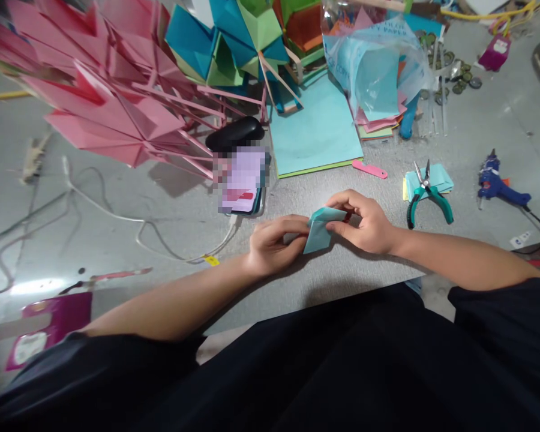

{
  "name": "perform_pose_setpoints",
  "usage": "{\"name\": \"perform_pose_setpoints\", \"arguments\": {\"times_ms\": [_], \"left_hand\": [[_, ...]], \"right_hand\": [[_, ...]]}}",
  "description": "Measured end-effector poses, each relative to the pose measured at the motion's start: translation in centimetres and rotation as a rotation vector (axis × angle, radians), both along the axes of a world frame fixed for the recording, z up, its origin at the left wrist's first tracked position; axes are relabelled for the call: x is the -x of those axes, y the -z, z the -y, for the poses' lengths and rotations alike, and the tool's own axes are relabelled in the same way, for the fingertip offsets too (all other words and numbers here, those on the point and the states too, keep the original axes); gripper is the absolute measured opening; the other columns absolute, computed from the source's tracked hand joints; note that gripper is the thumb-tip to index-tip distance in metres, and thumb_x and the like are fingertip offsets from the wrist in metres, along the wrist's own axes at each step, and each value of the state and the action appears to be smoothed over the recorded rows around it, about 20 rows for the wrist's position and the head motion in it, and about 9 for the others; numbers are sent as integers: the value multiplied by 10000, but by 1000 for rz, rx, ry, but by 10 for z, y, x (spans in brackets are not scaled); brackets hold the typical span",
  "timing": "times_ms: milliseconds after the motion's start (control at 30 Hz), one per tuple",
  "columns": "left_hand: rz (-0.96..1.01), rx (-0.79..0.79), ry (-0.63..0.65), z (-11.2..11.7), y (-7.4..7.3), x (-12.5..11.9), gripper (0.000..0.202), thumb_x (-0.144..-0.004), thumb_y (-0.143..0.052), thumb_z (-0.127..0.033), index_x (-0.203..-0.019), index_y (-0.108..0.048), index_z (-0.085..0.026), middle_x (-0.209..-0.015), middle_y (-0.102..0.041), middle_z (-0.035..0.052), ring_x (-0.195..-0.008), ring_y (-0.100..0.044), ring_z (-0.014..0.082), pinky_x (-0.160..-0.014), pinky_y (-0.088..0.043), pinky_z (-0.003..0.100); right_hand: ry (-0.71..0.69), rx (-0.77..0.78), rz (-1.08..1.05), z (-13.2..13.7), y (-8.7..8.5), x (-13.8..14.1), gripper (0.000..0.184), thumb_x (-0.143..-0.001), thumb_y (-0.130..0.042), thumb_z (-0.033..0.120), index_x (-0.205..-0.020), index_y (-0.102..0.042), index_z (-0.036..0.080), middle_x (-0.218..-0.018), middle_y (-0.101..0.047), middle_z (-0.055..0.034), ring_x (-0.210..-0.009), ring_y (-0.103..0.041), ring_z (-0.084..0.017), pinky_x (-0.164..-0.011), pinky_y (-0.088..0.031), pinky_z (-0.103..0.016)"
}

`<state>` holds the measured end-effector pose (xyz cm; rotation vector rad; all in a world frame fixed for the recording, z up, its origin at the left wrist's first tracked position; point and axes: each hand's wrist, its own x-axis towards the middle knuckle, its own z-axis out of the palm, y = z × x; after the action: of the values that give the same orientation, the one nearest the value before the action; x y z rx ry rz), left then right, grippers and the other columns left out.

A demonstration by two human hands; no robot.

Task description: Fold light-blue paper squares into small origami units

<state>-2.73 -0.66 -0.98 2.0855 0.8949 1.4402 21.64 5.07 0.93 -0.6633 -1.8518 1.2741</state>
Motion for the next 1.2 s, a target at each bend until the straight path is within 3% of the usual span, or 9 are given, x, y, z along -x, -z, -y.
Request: {"name": "perform_pose_setpoints", "arguments": {"times_ms": [133,267,467,533,633,700,900,1100,1200], "left_hand": [[-14,60,4,2,0,1,98,-1072,-790,-202,-1153,-816,-250,-1042,-907,69,-922,-893,185,-827,-725,286],[3,29,-29,2,3,2,154,-1064,-855,-343,-1159,-813,-229,-1025,-889,69,-913,-877,181,-824,-707,280],[28,-8,-55,1,1,2,307,-1032,-883,-492,-1113,-797,-208,-955,-857,58,-825,-836,163,-757,-677,264],[27,-10,-58,2,0,0,253,-1039,-885,-439,-1105,-796,-212,-950,-856,58,-804,-825,161,-728,-670,264],[38,-9,-108,3,2,-3,60,-1052,-841,-239,-1070,-785,-225,-915,-849,37,-779,-812,149,-710,-655,256],[60,-15,-139,4,4,-5,91,-1039,-826,-178,-1085,-769,-232,-902,-840,20,-769,-803,139,-699,-641,245],[30,-111,-93,1,7,-6,211,-1056,-745,-121,-1224,-769,-245,-977,-807,17,-811,-778,128,-715,-633,243],[-31,-122,-128,2,4,-2,177,-1084,-717,-151,-1214,-784,-250,-1005,-777,23,-816,-754,127,-693,-625,236],[-37,-138,-139,2,4,-1,189,-1073,-719,-134,-1208,-780,-251,-988,-769,21,-786,-731,124,-652,-604,230]], "right_hand": [[42,-194,-24,3,6,1,369,-1003,-850,245,-1311,-647,237,-1020,-787,-7,-784,-729,-120,-684,-588,-248],[43,-365,-15,3,4,0,349,-1033,-861,281,-1341,-701,243,-1054,-799,-20,-737,-732,-116,-659,-611,-237],[-59,-420,-60,-2,-1,1,282,-1082,-809,289,-1354,-740,258,-1100,-819,-56,-826,-751,-142,-715,-642,-262],[-77,-422,-44,-3,-1,1,209,-1090,-791,266,-1298,-768,258,-1110,-824,-63,-873,-771,-154,-744,-652,-276],[-92,-429,0,-4,-2,0,114,-1113,-742,222,-1205,-805,248,-1113,-832,-70,-917,-797,-163,-788,-663,-288],[-99,-433,12,-5,-3,-1,114,-1117,-730,200,-1179,-818,237,-1118,-839,-78,-948,-811,-167,-805,-666,-283],[-119,-419,11,-6,-2,0,146,-1106,-736,179,-1184,-842,243,-1134,-841,-72,-964,-821,-168,-833,-679,-289],[-49,-335,4,-5,-1,-1,123,-1107,-758,234,-1227,-785,243,-1083,-848,-70,-915,-815,-169,-800,-679,-300],[-36,-310,1,-6,-2,-1,39,-1099,-763,232,-1137,-770,240,-1049,-853,-70,-902,-820,-182,-784,-683,-318]]}}
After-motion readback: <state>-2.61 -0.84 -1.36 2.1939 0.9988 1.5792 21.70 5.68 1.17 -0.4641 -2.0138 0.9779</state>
